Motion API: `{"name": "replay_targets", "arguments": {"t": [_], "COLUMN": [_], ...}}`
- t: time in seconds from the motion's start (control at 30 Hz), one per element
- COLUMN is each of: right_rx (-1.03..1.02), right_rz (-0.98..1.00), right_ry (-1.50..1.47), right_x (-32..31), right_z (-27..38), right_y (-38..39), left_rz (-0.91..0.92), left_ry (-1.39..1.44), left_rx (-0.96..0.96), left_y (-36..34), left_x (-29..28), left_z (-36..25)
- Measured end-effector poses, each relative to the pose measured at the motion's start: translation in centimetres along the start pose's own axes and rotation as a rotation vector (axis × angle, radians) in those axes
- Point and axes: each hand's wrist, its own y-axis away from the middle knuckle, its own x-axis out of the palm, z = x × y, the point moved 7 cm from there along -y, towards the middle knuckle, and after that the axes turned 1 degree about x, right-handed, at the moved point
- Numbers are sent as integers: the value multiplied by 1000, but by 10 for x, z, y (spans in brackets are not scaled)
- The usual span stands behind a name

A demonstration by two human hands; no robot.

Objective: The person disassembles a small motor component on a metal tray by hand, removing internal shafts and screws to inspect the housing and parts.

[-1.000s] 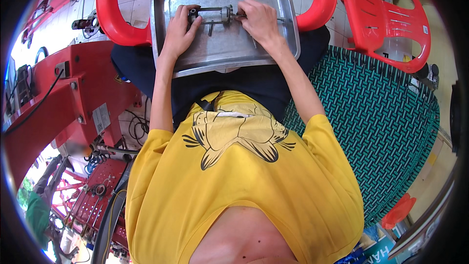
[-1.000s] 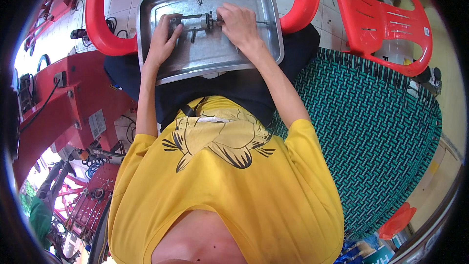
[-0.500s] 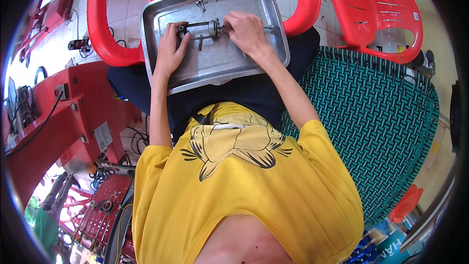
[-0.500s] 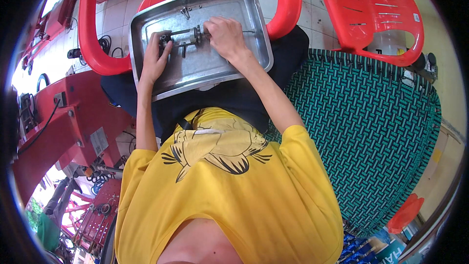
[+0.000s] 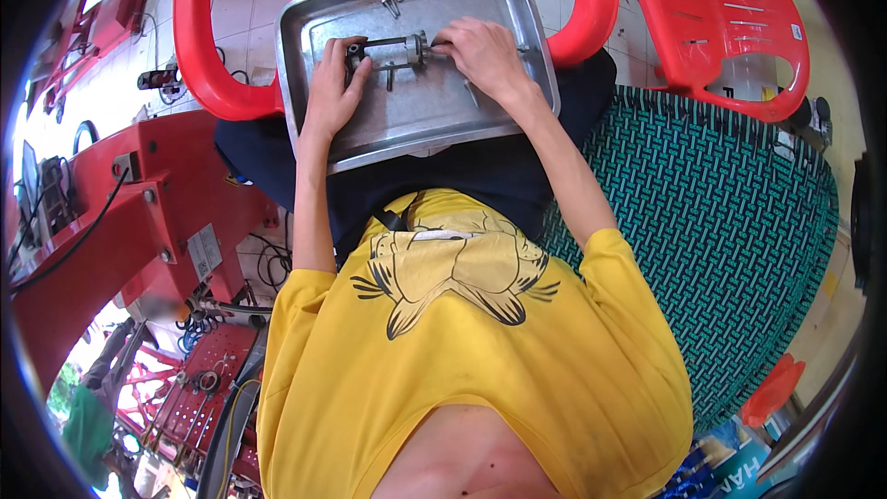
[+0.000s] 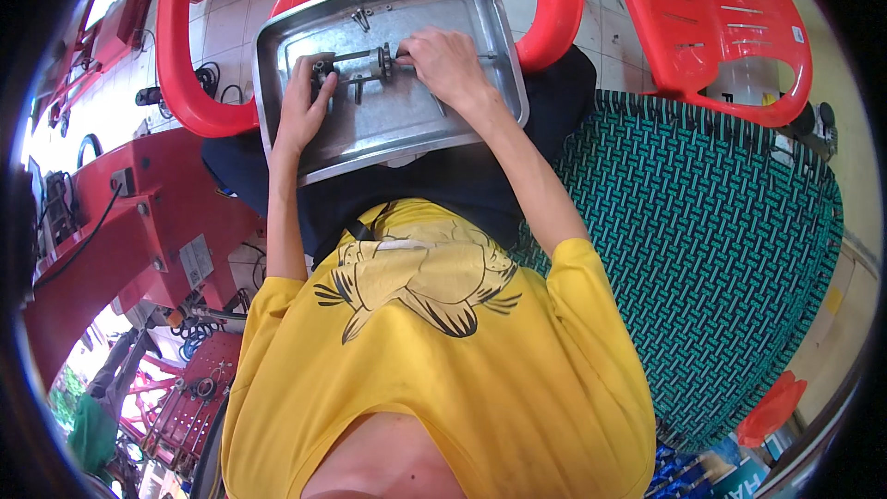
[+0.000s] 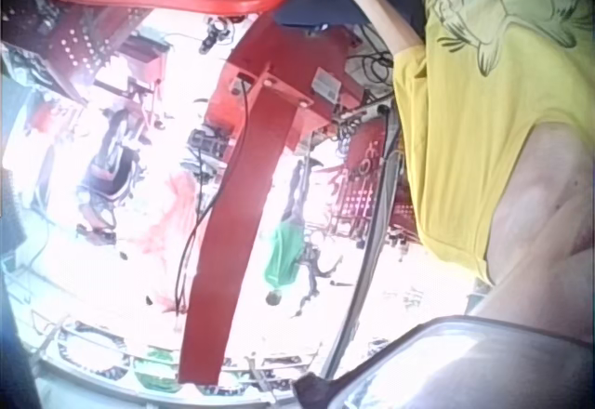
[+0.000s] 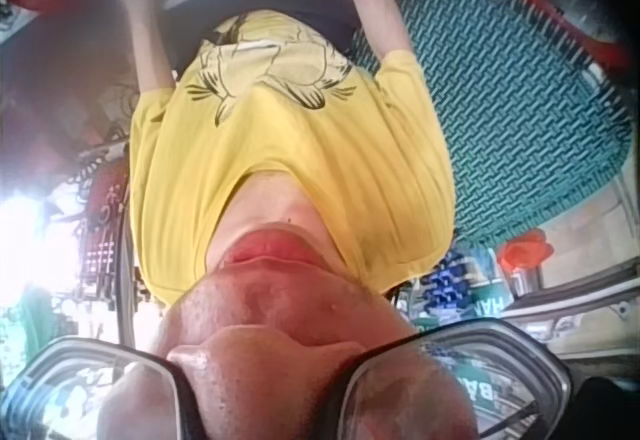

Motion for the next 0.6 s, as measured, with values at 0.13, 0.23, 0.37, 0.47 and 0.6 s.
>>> {"name": "replay_targets", "arguments": {"t": [0.13, 0.23, 0.37, 0.47, 0.6], "right_rx": [-56, -93, -44, -17, -23], "right_rz": [-41, -71, -109, -105, -14], "right_ry": [10, 15, -31, -30, 5], "right_x": [-5, -8, -13, -9, 3], "right_z": [5, 8, 10, 8, -4], "right_y": [3, 4, 5, 6, 8], "left_rz": [18, 10, 12, 1, 10], "left_ry": [11, 9, 4, -5, 3], "left_rx": [-23, -13, -33, -24, -23], "left_y": [0, 0, 1, 1, 1], "left_x": [1, 1, 2, 0, 2], "left_z": [2, 1, 2, 1, 1]}}
